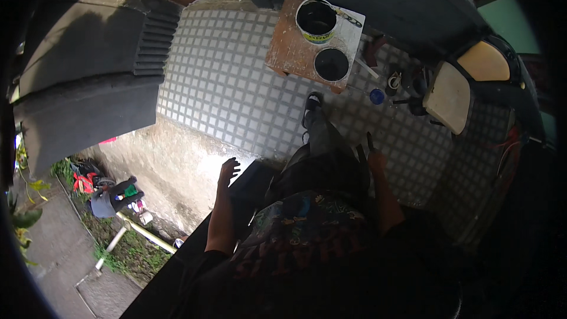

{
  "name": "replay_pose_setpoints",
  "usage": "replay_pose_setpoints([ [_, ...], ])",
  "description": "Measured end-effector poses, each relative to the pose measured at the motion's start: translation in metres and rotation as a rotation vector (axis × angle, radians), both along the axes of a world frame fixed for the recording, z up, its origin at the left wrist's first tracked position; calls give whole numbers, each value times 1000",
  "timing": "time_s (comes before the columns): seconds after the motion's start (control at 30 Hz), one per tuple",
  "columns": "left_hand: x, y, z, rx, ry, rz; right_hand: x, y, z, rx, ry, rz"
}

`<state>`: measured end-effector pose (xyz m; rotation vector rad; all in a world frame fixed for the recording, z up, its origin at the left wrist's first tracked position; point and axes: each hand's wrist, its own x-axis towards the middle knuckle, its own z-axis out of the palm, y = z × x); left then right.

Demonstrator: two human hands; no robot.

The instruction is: Painting the underside of a wooden structure or ceiling using a brush and black paint.

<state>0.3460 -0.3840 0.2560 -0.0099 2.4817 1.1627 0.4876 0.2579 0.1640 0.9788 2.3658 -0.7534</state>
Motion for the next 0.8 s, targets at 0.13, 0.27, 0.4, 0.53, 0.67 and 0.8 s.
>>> replay_pose_setpoints([
  [0.13, -116, 53, 6, 68, -643, 313, -13, -19, -21, 138, -43, -60],
  [0.27, -182, 91, -14, -63, -447, 83, -76, -60, -5, 6, -74, -281],
  [0.4, -223, 125, -42, -211, -488, -181, -151, -101, 15, -69, -200, -457],
  [0.53, -295, 174, -94, -376, -407, -549, -213, -131, 4, -21, 138, -474],
  [0.67, -320, 259, -132, -184, -423, -599, -252, -162, -2, -4, 247, -501],
  [0.8, -342, 332, -168, -252, -462, -736, -294, -177, -8, -4, 436, -576],
])
